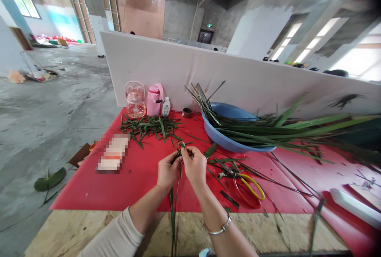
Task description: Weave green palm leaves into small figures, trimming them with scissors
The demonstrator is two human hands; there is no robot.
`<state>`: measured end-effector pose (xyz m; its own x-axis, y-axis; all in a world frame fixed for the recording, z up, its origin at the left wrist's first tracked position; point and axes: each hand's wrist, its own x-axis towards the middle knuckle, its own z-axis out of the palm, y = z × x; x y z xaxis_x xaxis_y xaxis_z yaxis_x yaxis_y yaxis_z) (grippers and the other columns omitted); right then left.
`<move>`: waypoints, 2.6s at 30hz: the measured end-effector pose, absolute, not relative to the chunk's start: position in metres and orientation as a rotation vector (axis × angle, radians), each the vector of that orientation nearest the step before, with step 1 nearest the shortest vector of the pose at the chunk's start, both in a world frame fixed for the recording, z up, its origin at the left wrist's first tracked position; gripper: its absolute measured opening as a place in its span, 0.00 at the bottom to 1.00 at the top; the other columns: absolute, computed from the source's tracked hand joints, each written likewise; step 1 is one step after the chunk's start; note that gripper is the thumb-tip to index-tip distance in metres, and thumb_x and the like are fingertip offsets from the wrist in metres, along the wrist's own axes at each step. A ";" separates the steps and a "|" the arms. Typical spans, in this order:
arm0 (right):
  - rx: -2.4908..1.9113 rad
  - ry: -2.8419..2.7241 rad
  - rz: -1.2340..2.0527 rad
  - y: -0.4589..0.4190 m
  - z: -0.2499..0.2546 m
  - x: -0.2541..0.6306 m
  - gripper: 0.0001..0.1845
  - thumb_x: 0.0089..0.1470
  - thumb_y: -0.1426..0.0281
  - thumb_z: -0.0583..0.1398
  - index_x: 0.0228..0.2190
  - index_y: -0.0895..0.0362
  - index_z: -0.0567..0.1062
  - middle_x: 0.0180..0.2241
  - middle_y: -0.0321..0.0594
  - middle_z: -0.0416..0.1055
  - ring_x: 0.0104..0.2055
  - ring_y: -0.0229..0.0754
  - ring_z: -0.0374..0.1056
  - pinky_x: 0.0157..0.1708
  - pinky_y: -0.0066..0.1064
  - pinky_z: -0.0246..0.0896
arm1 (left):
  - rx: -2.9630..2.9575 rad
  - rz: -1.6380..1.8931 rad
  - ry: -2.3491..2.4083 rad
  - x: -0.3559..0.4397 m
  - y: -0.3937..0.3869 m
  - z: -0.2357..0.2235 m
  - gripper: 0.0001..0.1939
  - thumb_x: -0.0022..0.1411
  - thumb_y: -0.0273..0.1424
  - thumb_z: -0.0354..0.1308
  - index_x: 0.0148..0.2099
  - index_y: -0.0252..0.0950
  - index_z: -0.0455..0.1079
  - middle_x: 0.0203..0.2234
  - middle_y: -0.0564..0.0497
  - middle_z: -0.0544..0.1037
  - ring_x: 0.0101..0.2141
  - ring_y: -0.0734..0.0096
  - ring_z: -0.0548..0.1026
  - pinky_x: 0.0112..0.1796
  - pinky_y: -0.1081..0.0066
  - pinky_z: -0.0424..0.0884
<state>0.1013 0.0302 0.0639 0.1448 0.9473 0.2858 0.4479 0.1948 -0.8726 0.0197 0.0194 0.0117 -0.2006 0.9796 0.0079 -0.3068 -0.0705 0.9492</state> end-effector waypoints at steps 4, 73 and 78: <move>-1.407 -1.501 0.679 0.034 0.062 0.108 0.16 0.50 0.64 0.56 0.39 0.59 0.70 0.16 0.33 0.67 0.17 0.38 0.64 0.19 0.27 0.61 | 0.817 1.463 0.961 0.020 0.021 0.013 0.25 0.49 0.39 0.60 0.49 0.33 0.68 0.27 0.51 0.75 0.22 0.78 0.69 0.26 0.75 0.69; -1.422 -2.287 0.258 0.039 0.042 0.146 0.16 0.54 0.59 0.53 0.30 0.55 0.74 0.32 0.43 0.71 0.37 0.44 0.64 0.37 0.32 0.52 | 1.095 1.344 1.379 0.008 0.034 0.006 0.14 0.53 0.39 0.56 0.36 0.33 0.69 0.26 0.51 0.74 0.26 0.74 0.69 0.28 0.75 0.66; -1.598 -2.173 0.394 0.038 0.037 0.143 0.15 0.58 0.64 0.50 0.29 0.53 0.73 0.25 0.38 0.73 0.27 0.38 0.66 0.26 0.28 0.48 | 1.095 1.267 1.263 0.010 0.033 0.001 0.13 0.53 0.39 0.55 0.34 0.33 0.68 0.20 0.55 0.68 0.20 0.79 0.63 0.22 0.77 0.63</move>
